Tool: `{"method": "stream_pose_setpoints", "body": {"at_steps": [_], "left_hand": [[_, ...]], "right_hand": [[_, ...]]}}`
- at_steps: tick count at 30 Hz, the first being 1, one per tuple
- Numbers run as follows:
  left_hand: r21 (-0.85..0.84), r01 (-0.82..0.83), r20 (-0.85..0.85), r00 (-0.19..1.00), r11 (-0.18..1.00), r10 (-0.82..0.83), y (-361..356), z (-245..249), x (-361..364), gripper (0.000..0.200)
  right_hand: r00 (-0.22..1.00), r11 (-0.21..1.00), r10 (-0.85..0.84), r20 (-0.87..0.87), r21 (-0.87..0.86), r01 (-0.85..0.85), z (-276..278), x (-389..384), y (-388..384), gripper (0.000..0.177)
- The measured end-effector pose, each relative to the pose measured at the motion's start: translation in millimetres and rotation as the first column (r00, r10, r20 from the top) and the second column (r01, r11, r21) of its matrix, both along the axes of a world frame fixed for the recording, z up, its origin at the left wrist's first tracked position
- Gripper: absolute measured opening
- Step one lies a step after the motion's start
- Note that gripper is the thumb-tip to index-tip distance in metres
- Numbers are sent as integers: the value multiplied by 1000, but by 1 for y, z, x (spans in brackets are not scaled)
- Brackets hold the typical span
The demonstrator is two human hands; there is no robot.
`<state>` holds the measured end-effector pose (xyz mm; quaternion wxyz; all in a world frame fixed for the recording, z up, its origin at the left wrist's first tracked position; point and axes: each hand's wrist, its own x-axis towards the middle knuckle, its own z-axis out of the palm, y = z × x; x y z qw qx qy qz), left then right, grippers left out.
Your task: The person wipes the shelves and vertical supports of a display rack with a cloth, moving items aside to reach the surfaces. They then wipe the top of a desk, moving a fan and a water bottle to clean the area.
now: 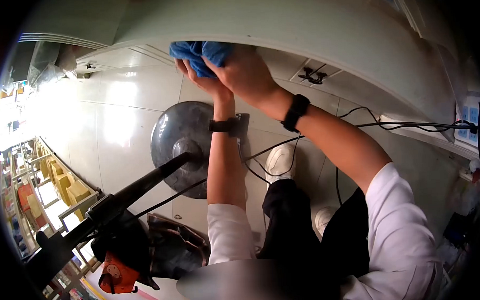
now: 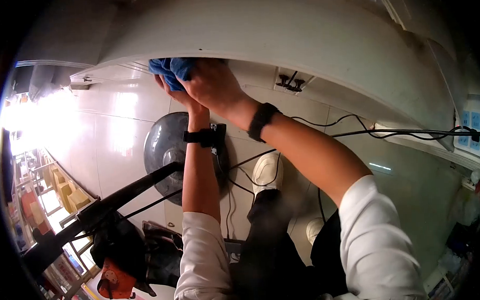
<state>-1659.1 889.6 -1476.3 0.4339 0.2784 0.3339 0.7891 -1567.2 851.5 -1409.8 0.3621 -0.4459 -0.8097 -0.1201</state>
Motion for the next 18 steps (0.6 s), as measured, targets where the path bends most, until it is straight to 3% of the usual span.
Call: {"method": "stream_pose_setpoints", "body": {"at_steps": [2, 3, 4, 5, 6, 8, 9, 12, 13, 14, 15, 16, 17, 18], "left_hand": [[32, 41, 94, 995, 999, -43, -14, 21, 13, 47], [21, -19, -189, 982, 1000, 22, -24, 8, 26, 48], [47, -52, -462, 885, 998, 68, -34, -4, 37, 48], [103, -104, -679, 719, 989, 146, -43, -16, 49, 48], [177, -114, -844, 494, 978, 211, -54, -20, 57, 48], [103, -112, -913, 384, 988, 139, -73, -19, 68, 51], [75, -125, -916, 383, 989, 117, -74, -23, 68, 53], [31, -127, -750, 653, 991, 107, -48, -41, 46, 43], [-73, 27, -51, 998, 997, -31, -32, -40, 38, 42], [-17, 83, 161, 984, 996, -79, -19, -32, 17, 43], [29, -26, -167, 985, 999, 30, 5, -57, -15, 44], [64, 28, -141, 990, 998, -19, 22, -51, -42, 44], [174, 65, -136, 990, 983, -42, 35, -46, -62, 47], [99, 47, -271, 962, 994, -18, 43, -31, -82, 44]], "right_hand": [[997, 996, -55, -61, 61, 59, 15, 14, -18, 23], [995, 992, -98, -25, -88, 95, 10, 27, -33, 26], [992, 978, -123, 29, -166, 127, -5, 44, -43, 29], [982, 982, -162, 100, -86, 170, -8, 63, -54, 33], [974, 979, -167, 154, -95, 183, -18, 78, -63, 36], [969, 975, -127, 213, -153, 162, -26, 88, -68, 34], [969, 972, -114, 219, -176, 154, -26, 86, -66, 34], [977, 984, -66, 202, -150, 97, -26, 56, -42, 25], [987, 987, -48, 153, -141, 70, -31, 36, -28, 16], [989, 974, -18, 149, -219, 50, -30, 14, -13, 33], [999, 984, 4, 43, -176, 4, -25, -11, 2, 31], [999, 967, 30, 14, -255, -26, -19, -33, 17, 30], [996, 995, 54, -67, -84, -59, -13, -48, 25, 33], [985, 999, 18, -171, 38, -11, -12, -66, 36, 28]]}}
